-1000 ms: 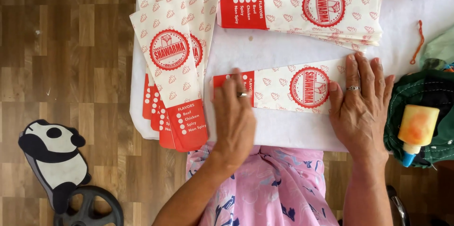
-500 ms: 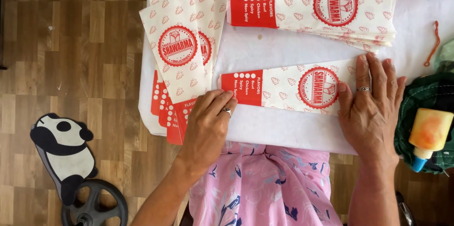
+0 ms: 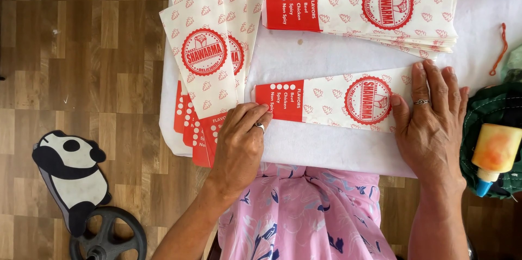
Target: Applying glue to paper shawarma sleeves and stacking them for assembly
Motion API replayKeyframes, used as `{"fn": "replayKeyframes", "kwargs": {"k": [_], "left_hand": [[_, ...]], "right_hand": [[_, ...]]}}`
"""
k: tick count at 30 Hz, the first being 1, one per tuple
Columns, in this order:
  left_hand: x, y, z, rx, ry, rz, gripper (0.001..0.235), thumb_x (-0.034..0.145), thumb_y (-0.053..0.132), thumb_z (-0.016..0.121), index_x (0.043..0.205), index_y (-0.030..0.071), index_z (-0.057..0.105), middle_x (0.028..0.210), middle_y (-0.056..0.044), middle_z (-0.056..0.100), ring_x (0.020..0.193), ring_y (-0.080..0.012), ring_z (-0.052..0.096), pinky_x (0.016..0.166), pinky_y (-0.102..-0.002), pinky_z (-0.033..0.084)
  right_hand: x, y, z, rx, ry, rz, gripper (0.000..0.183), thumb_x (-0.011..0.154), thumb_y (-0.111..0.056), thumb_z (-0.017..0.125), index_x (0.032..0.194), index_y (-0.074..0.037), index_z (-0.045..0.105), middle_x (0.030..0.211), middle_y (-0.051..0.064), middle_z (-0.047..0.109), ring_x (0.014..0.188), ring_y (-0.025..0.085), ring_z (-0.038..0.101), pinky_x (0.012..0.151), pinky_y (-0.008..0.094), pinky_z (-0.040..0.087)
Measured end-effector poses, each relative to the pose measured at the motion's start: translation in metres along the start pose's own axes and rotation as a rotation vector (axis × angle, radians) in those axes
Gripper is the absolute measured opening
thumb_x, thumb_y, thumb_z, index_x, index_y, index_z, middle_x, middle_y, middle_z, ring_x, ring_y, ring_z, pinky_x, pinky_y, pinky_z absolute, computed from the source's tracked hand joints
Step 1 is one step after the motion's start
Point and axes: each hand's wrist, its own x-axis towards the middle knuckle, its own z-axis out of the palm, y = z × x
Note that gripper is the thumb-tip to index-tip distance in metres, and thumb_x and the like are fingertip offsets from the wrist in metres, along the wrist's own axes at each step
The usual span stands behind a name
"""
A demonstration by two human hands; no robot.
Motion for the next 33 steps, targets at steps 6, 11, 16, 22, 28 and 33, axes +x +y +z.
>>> {"fn": "replayKeyframes", "kwargs": {"k": [6, 11, 16, 22, 28, 33], "left_hand": [[-0.003, 0.001, 0.006, 0.013, 0.049, 0.013, 0.011, 0.081, -0.013, 0.071, 0.091, -0.012, 0.074, 0.109, -0.022, 0.072, 0.104, -0.0288, 0.065, 0.091, -0.039, 0.056], [-0.003, 0.003, 0.006, 0.028, 0.050, 0.004, 0.008, 0.082, -0.012, 0.071, 0.089, -0.012, 0.073, 0.109, -0.021, 0.072, 0.104, -0.0281, 0.065, 0.090, -0.038, 0.056], [0.006, 0.019, 0.001, 0.085, -0.057, -0.037, 0.019, 0.079, -0.011, 0.068, 0.097, -0.014, 0.072, 0.112, -0.019, 0.070, 0.109, -0.0275, 0.058, 0.096, -0.040, 0.051], [0.035, 0.052, 0.055, -0.093, 0.065, -0.019, 0.054, 0.081, -0.015, 0.063, 0.135, -0.010, 0.057, 0.113, -0.017, 0.054, 0.097, -0.0288, 0.052, 0.089, -0.042, 0.043], [0.029, 0.039, 0.084, 0.061, 0.000, -0.120, 0.044, 0.092, -0.002, 0.067, 0.130, -0.021, 0.057, 0.106, -0.016, 0.058, 0.092, -0.0206, 0.055, 0.087, -0.037, 0.054], [0.019, 0.027, 0.042, 0.250, 0.039, -0.215, 0.040, 0.096, 0.000, 0.065, 0.131, -0.017, 0.058, 0.101, -0.010, 0.052, 0.080, -0.0192, 0.050, 0.076, -0.037, 0.046]], "right_hand": [[-0.001, 0.002, 0.001, 0.009, 0.006, 0.002, 0.053, 0.111, -0.019, 0.065, 0.153, 0.013, 0.059, 0.160, 0.028, 0.051, 0.147, 0.051, 0.042, 0.115, 0.069, 0.034], [-0.002, 0.005, 0.003, -0.001, 0.014, -0.007, 0.053, 0.112, -0.021, 0.065, 0.153, 0.013, 0.060, 0.160, 0.027, 0.052, 0.147, 0.051, 0.043, 0.116, 0.068, 0.034], [-0.002, 0.004, 0.003, -0.019, 0.020, -0.012, 0.053, 0.112, -0.021, 0.065, 0.152, 0.013, 0.060, 0.159, 0.027, 0.051, 0.146, 0.052, 0.044, 0.115, 0.067, 0.035], [-0.005, 0.004, 0.007, -0.021, 0.044, -0.037, 0.053, 0.114, -0.021, 0.063, 0.156, 0.010, 0.055, 0.160, 0.027, 0.049, 0.146, 0.053, 0.043, 0.115, 0.070, 0.036], [-0.004, 0.004, 0.006, -0.034, 0.036, -0.024, 0.054, 0.112, -0.022, 0.064, 0.155, 0.010, 0.058, 0.159, 0.027, 0.051, 0.146, 0.052, 0.045, 0.114, 0.069, 0.037], [-0.003, 0.002, 0.004, -0.017, 0.017, 0.003, 0.055, 0.113, -0.024, 0.061, 0.155, 0.010, 0.057, 0.159, 0.028, 0.051, 0.147, 0.051, 0.043, 0.115, 0.068, 0.034]]}}
